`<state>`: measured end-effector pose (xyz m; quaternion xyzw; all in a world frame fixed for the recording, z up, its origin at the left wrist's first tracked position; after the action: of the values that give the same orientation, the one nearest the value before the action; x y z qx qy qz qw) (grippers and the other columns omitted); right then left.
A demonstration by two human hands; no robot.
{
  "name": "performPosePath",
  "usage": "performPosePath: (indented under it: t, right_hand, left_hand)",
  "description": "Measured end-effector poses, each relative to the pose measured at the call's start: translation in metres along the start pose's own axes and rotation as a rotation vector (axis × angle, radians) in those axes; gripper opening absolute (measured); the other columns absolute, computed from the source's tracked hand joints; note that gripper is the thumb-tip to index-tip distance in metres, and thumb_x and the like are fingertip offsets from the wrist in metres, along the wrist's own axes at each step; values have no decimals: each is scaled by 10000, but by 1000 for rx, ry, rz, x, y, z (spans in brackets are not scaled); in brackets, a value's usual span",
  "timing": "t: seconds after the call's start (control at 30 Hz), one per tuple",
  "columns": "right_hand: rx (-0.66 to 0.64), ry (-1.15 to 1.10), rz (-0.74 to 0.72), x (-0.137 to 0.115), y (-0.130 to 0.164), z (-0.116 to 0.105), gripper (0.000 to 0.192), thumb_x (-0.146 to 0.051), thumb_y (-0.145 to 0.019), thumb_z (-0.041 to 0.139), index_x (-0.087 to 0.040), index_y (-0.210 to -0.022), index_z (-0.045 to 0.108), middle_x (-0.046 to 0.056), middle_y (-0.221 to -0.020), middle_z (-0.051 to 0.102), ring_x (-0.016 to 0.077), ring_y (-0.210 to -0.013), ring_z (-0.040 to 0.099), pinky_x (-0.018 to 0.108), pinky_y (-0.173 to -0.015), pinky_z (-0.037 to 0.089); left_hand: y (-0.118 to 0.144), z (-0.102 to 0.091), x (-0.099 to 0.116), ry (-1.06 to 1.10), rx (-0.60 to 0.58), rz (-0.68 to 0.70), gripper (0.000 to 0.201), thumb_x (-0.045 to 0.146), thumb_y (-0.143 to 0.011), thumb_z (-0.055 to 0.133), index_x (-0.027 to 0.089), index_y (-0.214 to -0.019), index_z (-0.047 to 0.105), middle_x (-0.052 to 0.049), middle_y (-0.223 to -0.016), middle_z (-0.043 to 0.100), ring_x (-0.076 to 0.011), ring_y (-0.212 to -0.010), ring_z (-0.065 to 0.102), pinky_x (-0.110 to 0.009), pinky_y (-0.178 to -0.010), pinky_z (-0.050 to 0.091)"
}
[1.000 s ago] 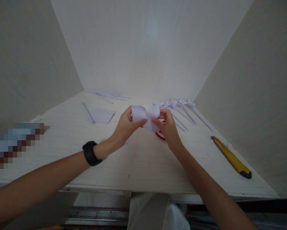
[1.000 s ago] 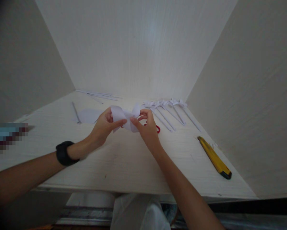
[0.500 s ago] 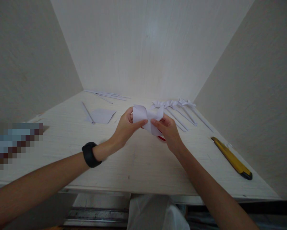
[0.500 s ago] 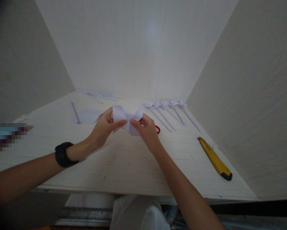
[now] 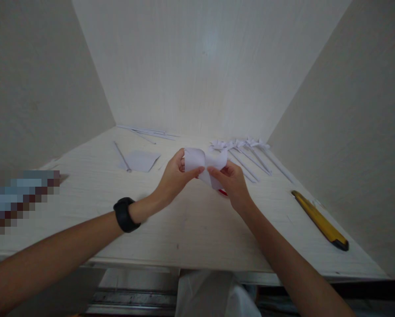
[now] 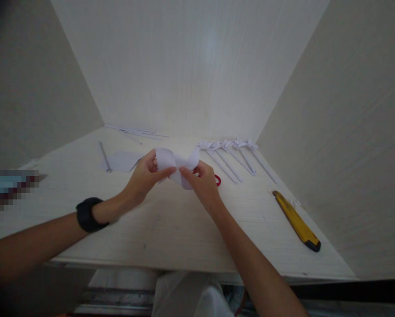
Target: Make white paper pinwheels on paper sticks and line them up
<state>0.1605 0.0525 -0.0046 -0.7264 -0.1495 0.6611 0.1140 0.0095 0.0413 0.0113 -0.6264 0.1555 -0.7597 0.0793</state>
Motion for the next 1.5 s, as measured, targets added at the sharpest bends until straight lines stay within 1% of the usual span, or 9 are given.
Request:
performPosePath:
  t: [0.13,0.37,0.53,0.77,0.97,1.1,1.23,1.33,1.5]
  right_hand:
    - [34,-49,48,-1,0,0,216,-378,-697,699,-183,-788,686,42,-763,699,174,-698,612,300,-640,478]
    - [84,-178,153,-6,1,-1,264,-380,-651,714,-178,-819,697,53,-797,732,186,-724,652,294,-640,491]
    - [92,-159,159,-3,1,-2,278,-392,-646,721,-173,-815,699,68,-768,729,199,-703,655,295,-600,486]
    - [78,-119,104,-5,2,-2,308,-424,-669,715,-181,-857,697,54,-749,721,196,-705,653,292,-602,495]
    - [67,-117,91,-6,1,0,258,-394,-682,699,-181,-827,691,56,-783,721,189,-715,652,292,-612,494]
    - [52,-124,81,-7,1,1,246,-379,-681,696,-180,-826,690,54,-795,721,185,-720,655,300,-637,500]
    - [49,-126,89,-7,2,2,259,-389,-670,702,-177,-817,688,54,-781,723,182,-700,651,300,-632,502]
    - [45,-160,101,-7,1,3,256,-377,-655,708,-181,-817,682,44,-774,726,171,-676,644,301,-642,504]
    - [39,-169,94,-7,2,3,237,-370,-665,696,-188,-814,672,31,-767,714,156,-655,625,289,-629,492]
  left_hand:
    - [-1,0,0,17,-24,37,248,249,-720,729,176,-899,572,-14,-817,682,-133,-711,630,-234,-629,487]
    - [-1,-13,5,-21,139,117,108,245,-756,691,192,-787,603,34,-701,602,-101,-660,547,-206,-616,442]
    - [0,-13,12,-36,170,168,76,231,-767,687,200,-769,617,30,-718,596,-108,-690,544,-213,-644,444]
    - [2,-10,15,-144,115,221,99,273,-759,713,201,-765,645,-4,-779,643,-144,-740,581,-255,-686,460]
    - [5,-7,21,-324,11,422,67,245,-776,713,217,-734,669,-12,-781,608,-155,-781,555,-288,-729,443]
    - [6,-3,25,-452,0,471,54,236,-775,712,219,-731,685,-20,-789,592,-163,-795,550,-308,-762,445]
    - [4,-4,22,-438,16,422,39,228,-750,722,222,-716,705,-42,-924,581,-177,-921,562,-317,-831,473]
    - [2,-4,13,-280,-22,300,36,244,-741,723,213,-724,713,-64,-1102,576,-194,-1046,567,-338,-902,483]
    - [1,-1,4,-133,-79,125,54,248,-712,734,196,-726,725,-78,-1235,566,-200,-1059,584,-352,-915,486]
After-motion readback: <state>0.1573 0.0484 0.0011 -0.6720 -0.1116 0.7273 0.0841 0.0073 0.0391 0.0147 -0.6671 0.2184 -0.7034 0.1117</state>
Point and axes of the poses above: each hand's wrist, its own y-axis away from the middle knuckle, its own z-axis out of the palm, x = y × z, the point moved 5 cm from there along -y, towards the middle knuckle
